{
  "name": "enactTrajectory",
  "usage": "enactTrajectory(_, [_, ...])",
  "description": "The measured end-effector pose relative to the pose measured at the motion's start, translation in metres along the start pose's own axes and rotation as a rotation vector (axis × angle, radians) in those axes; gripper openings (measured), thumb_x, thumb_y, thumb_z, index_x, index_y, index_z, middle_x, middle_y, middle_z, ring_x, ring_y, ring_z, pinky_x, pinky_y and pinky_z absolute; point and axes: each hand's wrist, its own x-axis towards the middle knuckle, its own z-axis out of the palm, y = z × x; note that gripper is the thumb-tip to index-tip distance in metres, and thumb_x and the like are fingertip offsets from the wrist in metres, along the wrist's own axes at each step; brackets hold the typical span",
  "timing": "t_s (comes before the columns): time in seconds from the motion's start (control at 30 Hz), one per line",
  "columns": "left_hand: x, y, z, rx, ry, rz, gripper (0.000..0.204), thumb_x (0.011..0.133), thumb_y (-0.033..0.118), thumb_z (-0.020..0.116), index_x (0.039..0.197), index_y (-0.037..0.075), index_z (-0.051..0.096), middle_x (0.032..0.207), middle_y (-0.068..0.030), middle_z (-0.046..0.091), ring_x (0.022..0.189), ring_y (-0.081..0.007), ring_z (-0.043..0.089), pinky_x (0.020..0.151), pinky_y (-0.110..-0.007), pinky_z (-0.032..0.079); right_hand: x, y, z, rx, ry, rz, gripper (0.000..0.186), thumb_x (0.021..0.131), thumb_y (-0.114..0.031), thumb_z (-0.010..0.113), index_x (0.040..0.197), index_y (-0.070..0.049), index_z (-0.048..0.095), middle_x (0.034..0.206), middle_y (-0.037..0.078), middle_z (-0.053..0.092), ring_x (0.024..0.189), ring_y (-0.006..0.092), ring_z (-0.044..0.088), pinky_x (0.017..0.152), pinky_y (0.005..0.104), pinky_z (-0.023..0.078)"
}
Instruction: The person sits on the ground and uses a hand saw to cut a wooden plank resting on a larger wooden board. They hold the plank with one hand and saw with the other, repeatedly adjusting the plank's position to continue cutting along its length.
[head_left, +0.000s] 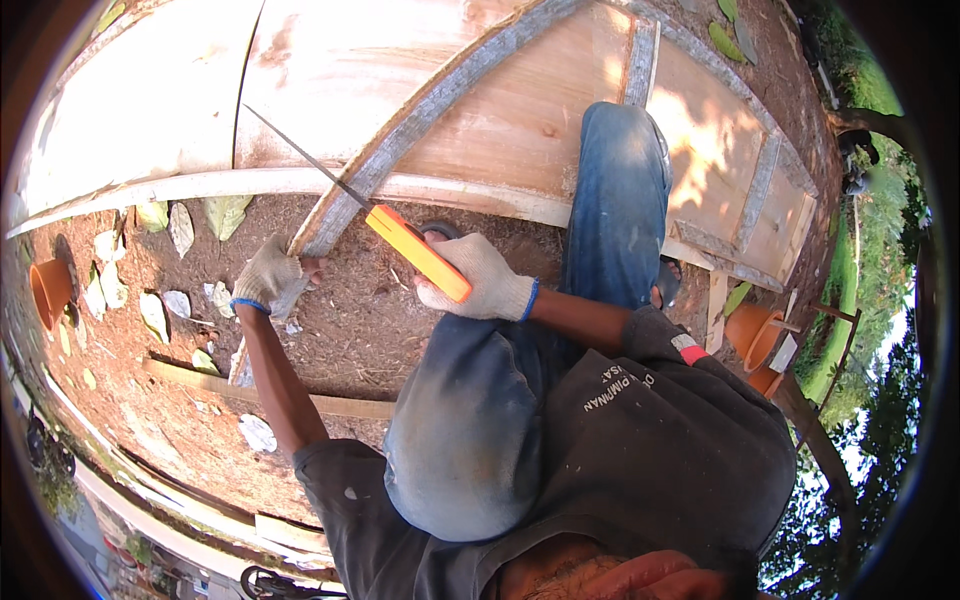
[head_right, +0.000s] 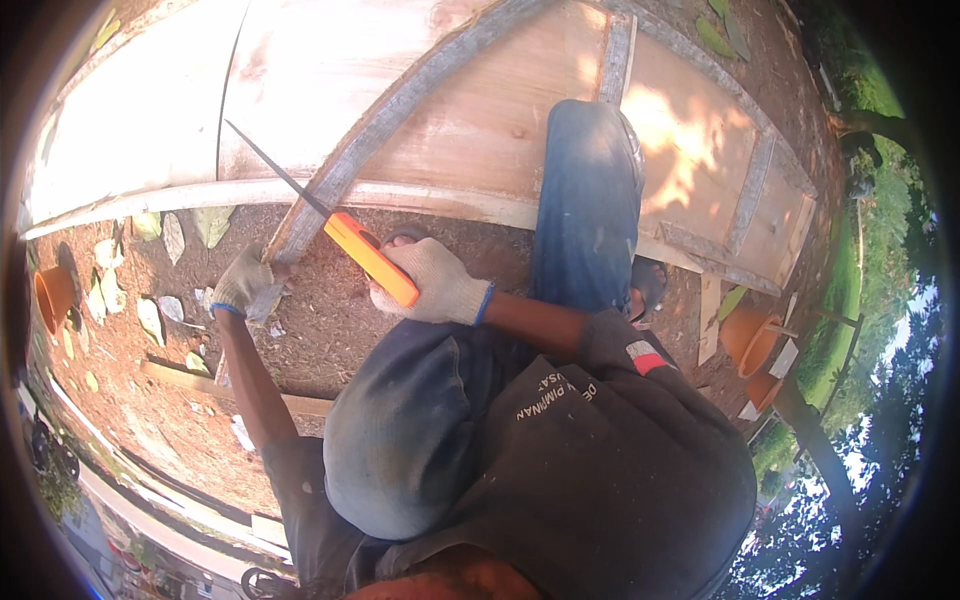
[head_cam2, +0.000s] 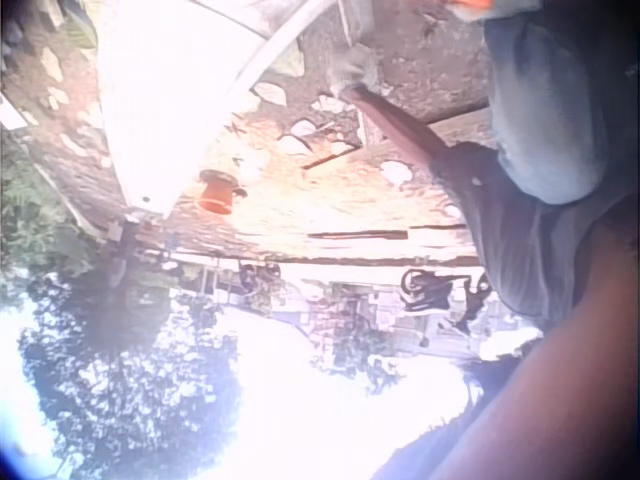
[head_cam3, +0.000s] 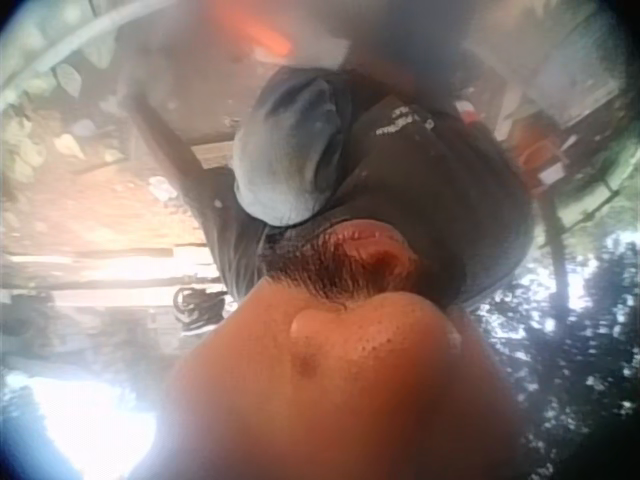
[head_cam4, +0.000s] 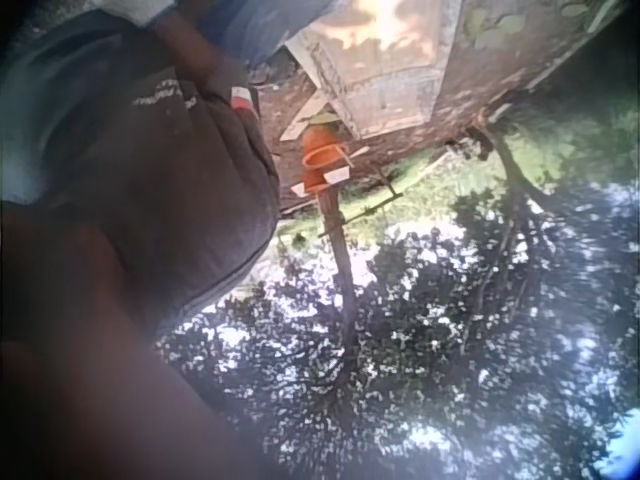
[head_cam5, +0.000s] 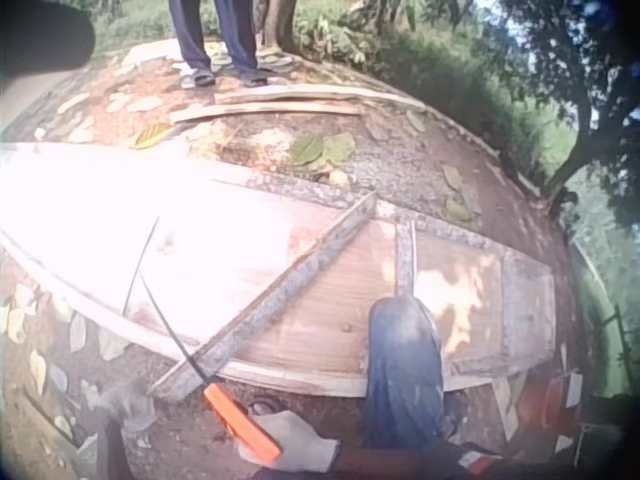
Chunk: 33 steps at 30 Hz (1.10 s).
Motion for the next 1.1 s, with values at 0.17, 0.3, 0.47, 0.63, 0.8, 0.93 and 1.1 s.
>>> enactTrajectory(0.17, [0.002, -0.01, 0.026, -0.313, -0.258, -0.084, 0.06, 0.077, 0.032, 0.088, 0.116, -0.006, 0.065, 0.085, -0.0145, 0.075, 0.077, -0.0233, 0.07, 0.079, -0.035, 0.054, -0.016, 0.013, -0.019, -0.069, -0.123, 0.05, 0.02, 0.083, -0.025, 0.073, 0.098, -0.012, 0.07, 0.079, 0.015, 0.07, 0.073, 0.037, 0.069, 0.067, 0.0444, 0.055])
enactTrajectory(0.3, [0.026, -0.073, 0.038, -0.082, 0.103, 0.096, 0.059, 0.073, 0.038, 0.091, 0.11, -0.001, 0.067, 0.085, -0.0111, 0.073, 0.084, -0.0218, 0.07, 0.078, -0.036, 0.054, 0.0, 0.025, -0.027, 0.183, -0.135, 0.019, 0.023, 0.083, -0.025, 0.074, 0.094, -0.005, 0.07, 0.077, 0.019, 0.067, 0.068, 0.0383, 0.066, 0.065, 0.0424, 0.053])
enactTrajectory(0.47, [-0.012, -0.009, 0.059, 0.308, 0.394, 0.18, 0.079, 0.065, 0.053, 0.094, 0.119, 0.004, 0.065, 0.103, -0.0161, 0.073, 0.098, -0.0288, 0.072, 0.085, -0.041, 0.056, -0.017, 0.062, -0.019, 0.06, -0.164, 0.055, 0.023, 0.084, -0.024, 0.075, 0.092, -0.003, 0.069, 0.077, 0.018, 0.067, 0.071, 0.0382, 0.067, 0.066, 0.0427, 0.054])
enactTrajectory(0.63, [-0.017, -0.018, 0.121, 0.722, 0.826, 0.17, 0.084, 0.067, 0.045, 0.092, 0.134, 0.012, 0.055, 0.127, -0.0144, 0.066, 0.115, -0.0316, 0.068, 0.093, -0.047, 0.055, -0.017, 0.063, -0.011, 0.091, -0.206, 0.106, 0.023, 0.086, -0.024, 0.074, 0.093, -0.003, 0.067, 0.077, 0.017, 0.067, 0.069, 0.0376, 0.065, 0.065, 0.0422, 0.053])
enactTrajectory(0.8, [-0.017, 0.009, 0.099, 0.577, 0.594, -0.007, 0.063, 0.068, 0.027, 0.084, 0.122, 0.009, 0.058, 0.111, -0.0197, 0.07, 0.106, -0.0383, 0.07, 0.087, -0.049, 0.056, -0.017, 0.068, -0.015, 0.294, -0.107, 0.15, 0.016, 0.087, -0.016, 0.075, 0.088, -0.003, 0.065, 0.071, 0.009, 0.062, 0.063, 0.0211, 0.059, 0.062, 0.0355, 0.049])
enactTrajectory(0.93, [-0.004, -0.01, 0.076, 0.391, 0.418, 0.105, 0.059, 0.064, 0.03, 0.085, 0.11, 0.003, 0.062, 0.095, -0.0251, 0.072, 0.094, -0.043, 0.071, 0.081, -0.048, 0.056, -0.004, 0.063, -0.026, 0.339, -0.083, 0.109, 0.015, 0.086, -0.012, 0.077, 0.085, -0.003, 0.065, 0.07, 0.004, 0.061, 0.063, 0.0116, 0.056, 0.06, 0.0321, 0.047])
enactTrajectory(1.1, [0.004, -0.019, 0.057, 0.315, 0.296, 0.14, 0.055, 0.065, 0.028, 0.082, 0.106, -0.002, 0.063, 0.096, -0.0259, 0.07, 0.093, -0.0416, 0.07, 0.08, -0.048, 0.054, 0.005, 0.052, -0.038, 0.208, -0.078, 0.033, 0.015, 0.082, -0.01, 0.077, 0.081, -0.003, 0.064, 0.066, 0.009, 0.06, 0.058, 0.021, 0.058, 0.057, 0.0356, 0.047])
